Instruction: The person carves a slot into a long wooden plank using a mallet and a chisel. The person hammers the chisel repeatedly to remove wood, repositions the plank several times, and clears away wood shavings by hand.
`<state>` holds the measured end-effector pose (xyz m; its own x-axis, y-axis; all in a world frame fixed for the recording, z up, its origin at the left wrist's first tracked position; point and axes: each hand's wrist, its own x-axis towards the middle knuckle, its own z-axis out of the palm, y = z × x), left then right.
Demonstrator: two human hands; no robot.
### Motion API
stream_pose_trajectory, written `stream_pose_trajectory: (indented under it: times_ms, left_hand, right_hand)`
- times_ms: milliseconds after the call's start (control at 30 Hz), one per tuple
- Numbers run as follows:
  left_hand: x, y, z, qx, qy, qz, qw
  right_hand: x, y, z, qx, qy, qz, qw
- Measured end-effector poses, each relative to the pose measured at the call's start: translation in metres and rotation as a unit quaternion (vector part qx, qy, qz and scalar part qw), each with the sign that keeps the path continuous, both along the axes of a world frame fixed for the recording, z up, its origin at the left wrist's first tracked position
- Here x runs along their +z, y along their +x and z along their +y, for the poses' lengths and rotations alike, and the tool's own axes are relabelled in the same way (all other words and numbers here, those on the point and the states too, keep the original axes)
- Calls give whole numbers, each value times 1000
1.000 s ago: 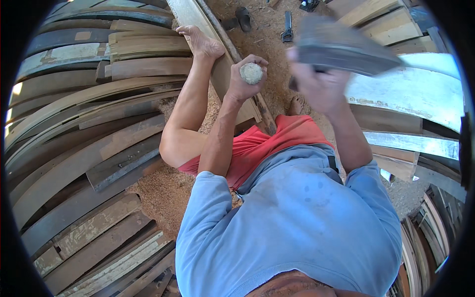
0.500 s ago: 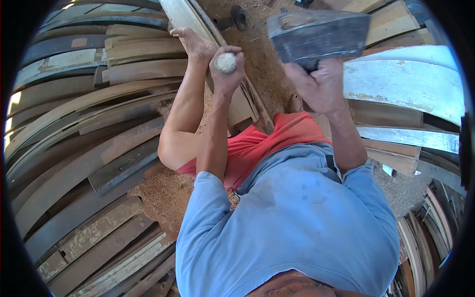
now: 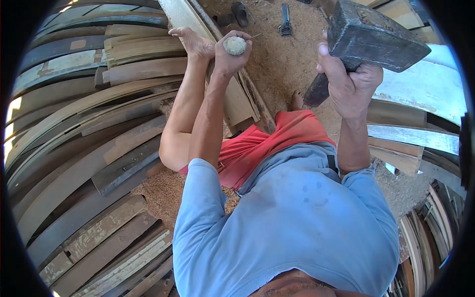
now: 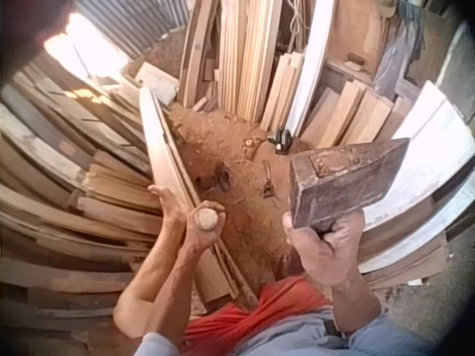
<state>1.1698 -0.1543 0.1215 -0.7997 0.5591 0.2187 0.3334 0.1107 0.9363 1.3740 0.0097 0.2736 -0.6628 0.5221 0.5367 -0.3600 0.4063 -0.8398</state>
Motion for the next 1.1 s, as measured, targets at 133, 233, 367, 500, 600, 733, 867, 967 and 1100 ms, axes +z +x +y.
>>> stream_pose_trajectory:
  times_ms: [133, 233, 367, 500, 600, 733, 867, 967, 1100]
  left_hand:
    - [-2, -1, -2, 0, -8, 25, 1000]
    - [1, 0, 3, -3, -6, 26, 1000]
    - [3, -1, 2, -6, -16, 48, 999]
    - [5, -1, 0, 2, -33, 21, 999]
    - [7, -2, 1, -4, -10, 26, 1000]
    - [-3, -6, 3, -9, -5, 31, 999]
    - [-6, -7, 1, -14, -2, 28, 1000]
    - [-4, -6, 1, -15, -6, 33, 999]
    - [-4, -6, 1, -20, -8, 16, 1000]
  right_hand:
    - [1, 0, 5, -8, -31, -14, 999]
    - [3, 1, 9, -20, -35, -10, 999]
    - [1, 2, 11, -35, -33, -35, 998]
    - [0, 2, 13, -24, -36, -27, 999]
    - [-2, 2, 14, -14, -26, -17, 999]
    - [2, 1, 11, -23, -34, -29, 999]
    - [2, 1, 9, -31, -36, -23, 999]
    - [0, 1, 10, -43, -33, -35, 998]
    - [-2, 0, 11, -41, -37, -28, 998]
